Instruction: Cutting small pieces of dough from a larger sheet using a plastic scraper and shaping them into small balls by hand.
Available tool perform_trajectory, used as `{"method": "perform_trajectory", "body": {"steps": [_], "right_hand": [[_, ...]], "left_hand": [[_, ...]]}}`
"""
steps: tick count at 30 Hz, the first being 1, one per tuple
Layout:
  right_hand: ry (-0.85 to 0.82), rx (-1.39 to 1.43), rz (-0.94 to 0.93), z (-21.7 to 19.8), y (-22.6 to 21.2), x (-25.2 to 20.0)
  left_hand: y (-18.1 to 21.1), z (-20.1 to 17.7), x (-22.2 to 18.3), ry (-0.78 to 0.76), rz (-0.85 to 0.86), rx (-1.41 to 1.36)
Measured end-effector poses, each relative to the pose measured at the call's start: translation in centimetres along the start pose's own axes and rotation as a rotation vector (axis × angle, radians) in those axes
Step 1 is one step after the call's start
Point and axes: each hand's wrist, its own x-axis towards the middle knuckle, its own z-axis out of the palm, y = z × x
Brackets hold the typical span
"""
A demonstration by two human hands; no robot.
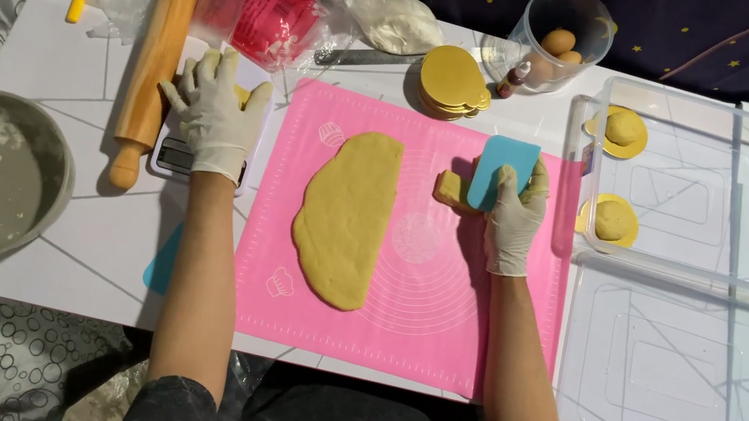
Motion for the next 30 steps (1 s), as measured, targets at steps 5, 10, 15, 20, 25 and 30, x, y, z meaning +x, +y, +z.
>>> {"method": "perform_trajectory", "body": {"steps": [5,10,15,20,25,30], "right_hand": [[0.014,-0.021,0.033,0.4,-0.6,-0.2],[0.02,-0.021,0.038,0.1,0.1,0.1],[0.011,-0.018,0.06,-0.1,0.7,0.5],[0.01,-0.036,0.061,-0.3,0.2,0.1],[0.016,-0.032,0.062,0.7,-1.4,-0.7],[0.013,-0.003,0.071,0.8,-1.4,-1.0]], "left_hand": [[-0.6,1.4,0.3,0.153,0.055,0.06],[-1.0,2.0,0.3,0.228,0.081,0.052],[-0.7,0.7,-0.1,0.23,0.147,0.055],[-1.8,0.3,0.0,0.22,0.234,-0.015],[-1.5,-6.5,-1.0,-0.036,0.315,-0.381],[-3.5,-9.1,-0.9,-0.272,0.215,-0.407]]}}
